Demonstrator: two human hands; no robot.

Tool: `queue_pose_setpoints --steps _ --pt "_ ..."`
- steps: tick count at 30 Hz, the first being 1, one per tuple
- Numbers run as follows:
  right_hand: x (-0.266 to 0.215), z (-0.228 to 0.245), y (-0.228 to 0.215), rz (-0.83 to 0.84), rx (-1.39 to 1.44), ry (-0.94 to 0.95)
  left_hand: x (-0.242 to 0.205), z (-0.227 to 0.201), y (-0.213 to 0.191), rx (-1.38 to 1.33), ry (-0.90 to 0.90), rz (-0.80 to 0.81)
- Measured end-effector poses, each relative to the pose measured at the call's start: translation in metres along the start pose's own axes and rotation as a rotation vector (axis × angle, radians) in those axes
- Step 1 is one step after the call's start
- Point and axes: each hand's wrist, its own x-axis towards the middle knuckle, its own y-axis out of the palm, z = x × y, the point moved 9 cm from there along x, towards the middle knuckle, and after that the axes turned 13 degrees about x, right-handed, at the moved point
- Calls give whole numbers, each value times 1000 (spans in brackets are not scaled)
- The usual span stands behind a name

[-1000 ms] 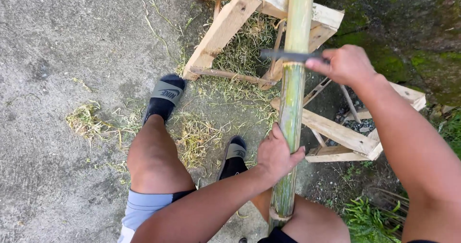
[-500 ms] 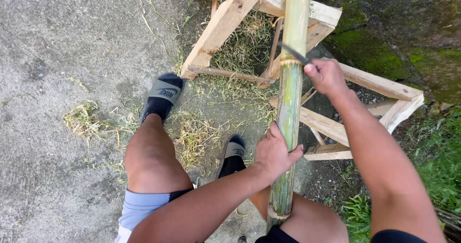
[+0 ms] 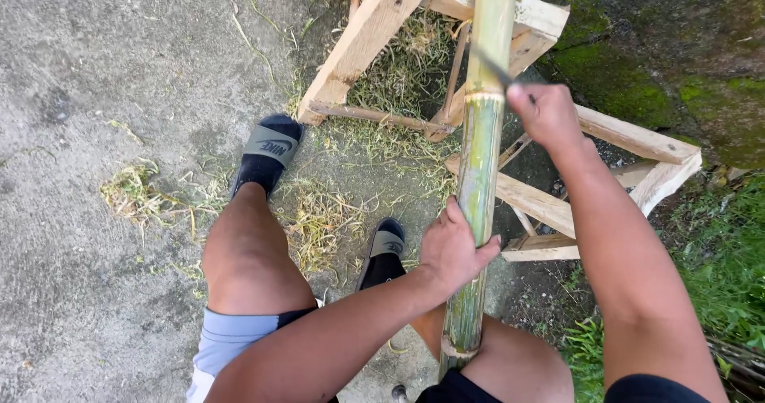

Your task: Using a knife to strip the outer layer or nodes from a bamboo stalk.

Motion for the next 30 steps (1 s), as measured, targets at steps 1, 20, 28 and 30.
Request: queue_pose_setpoints --steps 1,20,28,30 --pt "4 -5 -9 -75 46 99 2 -1 -1 9 5 12" --pt "14 4 -17 -153 9 136 4 3 6 19 24 -55" --pt "5 1 2 -51 77 -59 3 3 9 8 1 7" --pt "8 -5 5 -65 88 -31 5 3 4 -3 -6 -14"
